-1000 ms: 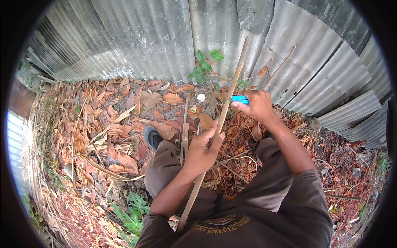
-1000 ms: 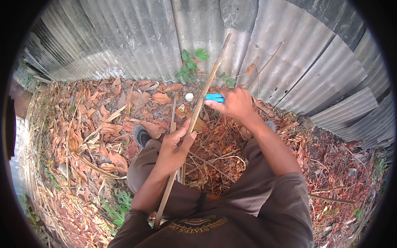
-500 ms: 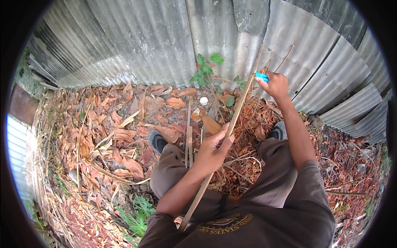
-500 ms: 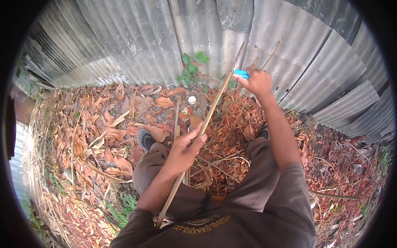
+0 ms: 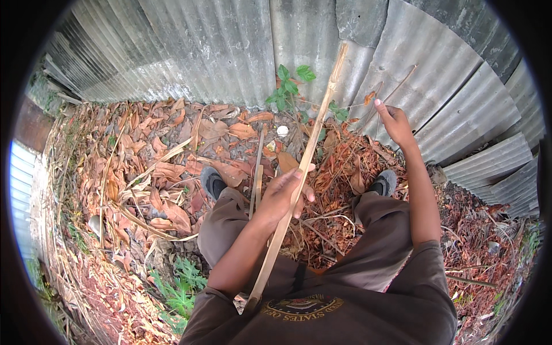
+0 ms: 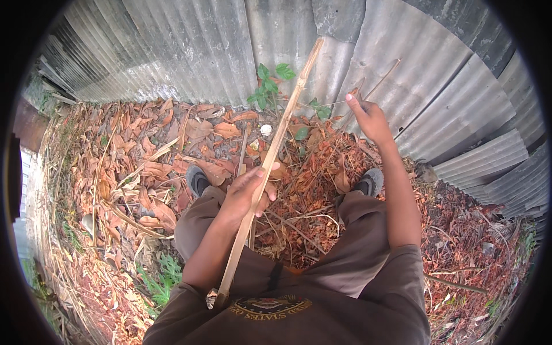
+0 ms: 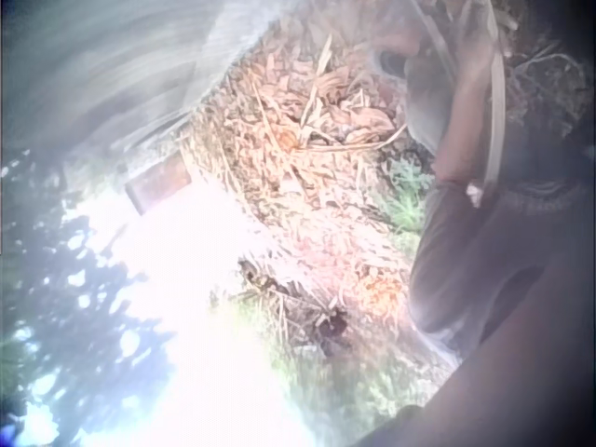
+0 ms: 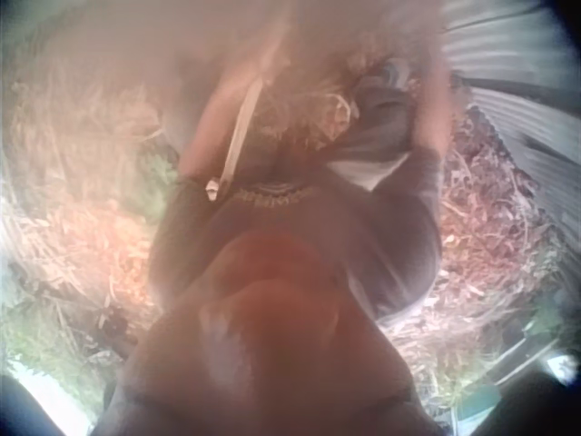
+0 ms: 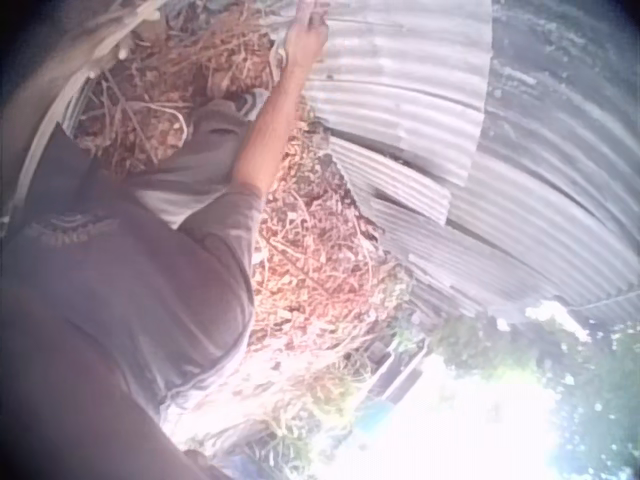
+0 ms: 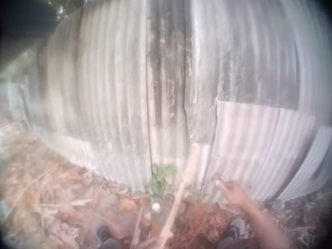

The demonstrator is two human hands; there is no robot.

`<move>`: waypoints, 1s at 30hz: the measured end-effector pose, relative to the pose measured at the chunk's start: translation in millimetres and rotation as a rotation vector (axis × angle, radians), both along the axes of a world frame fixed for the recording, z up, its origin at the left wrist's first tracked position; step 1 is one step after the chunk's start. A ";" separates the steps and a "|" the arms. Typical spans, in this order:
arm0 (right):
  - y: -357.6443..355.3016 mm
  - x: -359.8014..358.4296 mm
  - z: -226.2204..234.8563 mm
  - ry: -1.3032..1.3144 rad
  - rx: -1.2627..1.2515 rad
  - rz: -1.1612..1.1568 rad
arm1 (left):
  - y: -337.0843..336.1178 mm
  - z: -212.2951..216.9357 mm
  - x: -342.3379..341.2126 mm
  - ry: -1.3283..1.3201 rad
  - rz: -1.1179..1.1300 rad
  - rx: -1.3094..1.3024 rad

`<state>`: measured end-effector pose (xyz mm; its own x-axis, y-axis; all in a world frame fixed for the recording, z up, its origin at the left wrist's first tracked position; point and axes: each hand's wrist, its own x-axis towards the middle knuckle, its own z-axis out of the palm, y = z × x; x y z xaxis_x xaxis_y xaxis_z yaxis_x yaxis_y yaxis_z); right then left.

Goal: The person sits on the ground and uses a blue utility knife to shave thin strips from a long wooden stick. They hold the stick with their left hand and repeatedly scrape the blade along its length, creating wood shavings that fall onto the leaf-covered ground.

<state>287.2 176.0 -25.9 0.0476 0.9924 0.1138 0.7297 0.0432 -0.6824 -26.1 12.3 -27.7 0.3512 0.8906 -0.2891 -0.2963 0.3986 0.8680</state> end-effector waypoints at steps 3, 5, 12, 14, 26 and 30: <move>-27.4 -38.3 19.5 0.013 0.006 0.152 | 5.6 -6.8 6.0 0.041 0.020 -0.005; -41.7 -51.7 30.1 -0.048 0.007 0.245 | 7.4 -8.3 6.0 -0.050 0.026 -0.034; -75.9 -89.0 13.3 -0.303 0.166 0.454 | 11.6 -6.7 17.4 -0.313 -0.043 -0.209; -77.2 -91.1 3.0 -0.308 0.280 0.450 | 11.9 -6.7 19.9 -0.397 -0.064 -0.252; -71.7 -100.6 -3.4 -0.394 0.327 0.416 | 7.7 2.8 20.6 -0.162 0.010 -0.172; -60.7 -98.9 -9.1 -0.416 0.337 0.388 | 4.8 1.6 17.8 -0.096 -0.015 -0.194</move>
<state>188.3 115.4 -34.9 -0.4215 0.8353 0.3530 0.8179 0.5183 -0.2499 -8.3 17.1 -26.0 0.3988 0.8157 -0.4191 -0.3668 0.5607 0.7423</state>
